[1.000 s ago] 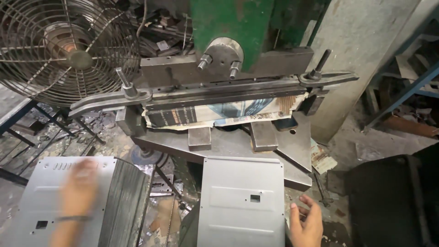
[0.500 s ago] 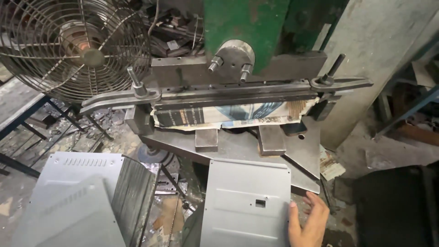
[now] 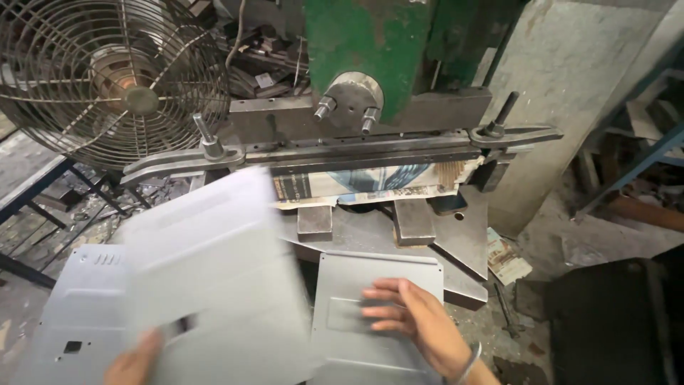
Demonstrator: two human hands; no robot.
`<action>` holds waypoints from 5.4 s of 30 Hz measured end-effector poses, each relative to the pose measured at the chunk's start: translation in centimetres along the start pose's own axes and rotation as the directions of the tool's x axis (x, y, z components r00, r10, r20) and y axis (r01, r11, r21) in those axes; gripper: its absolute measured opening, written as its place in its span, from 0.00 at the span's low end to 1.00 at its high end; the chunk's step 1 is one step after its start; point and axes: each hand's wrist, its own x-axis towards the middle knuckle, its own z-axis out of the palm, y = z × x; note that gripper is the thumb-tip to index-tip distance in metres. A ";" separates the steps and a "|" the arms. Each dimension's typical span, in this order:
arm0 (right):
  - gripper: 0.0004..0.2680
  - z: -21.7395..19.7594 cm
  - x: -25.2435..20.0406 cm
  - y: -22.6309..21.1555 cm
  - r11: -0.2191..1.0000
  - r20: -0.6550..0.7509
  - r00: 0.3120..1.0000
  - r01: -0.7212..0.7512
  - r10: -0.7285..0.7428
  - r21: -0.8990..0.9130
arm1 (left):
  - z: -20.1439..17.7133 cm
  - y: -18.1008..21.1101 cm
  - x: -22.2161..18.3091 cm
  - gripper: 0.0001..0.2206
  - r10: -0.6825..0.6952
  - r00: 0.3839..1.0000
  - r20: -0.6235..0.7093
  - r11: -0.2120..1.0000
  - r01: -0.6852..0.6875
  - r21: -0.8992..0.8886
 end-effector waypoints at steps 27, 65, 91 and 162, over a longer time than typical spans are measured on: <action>0.10 -6.7 11.3 -7.1 0.979 -0.151 0.969 -0.202 0.198 -0.012 | 19.3 45.8 -3.6 0.20 -0.028 0.906 0.422 0.745 0.301 -0.596; 0.27 -7.6 1.2 0.6 0.779 0.352 0.925 -0.111 -0.147 0.617 | 14.5 48.7 -5.5 0.35 0.372 0.869 0.325 0.830 -0.469 0.303; 0.17 -7.0 11.1 -7.2 0.957 0.005 0.959 -0.284 0.284 0.065 | 19.5 46.0 -1.6 0.23 0.092 0.948 0.304 0.905 0.049 -0.423; 0.23 -6.4 -4.3 9.6 0.761 -0.437 0.748 0.138 -0.500 -0.634 | -3.1 12.7 11.9 0.17 0.513 0.855 -0.077 0.681 -0.351 0.643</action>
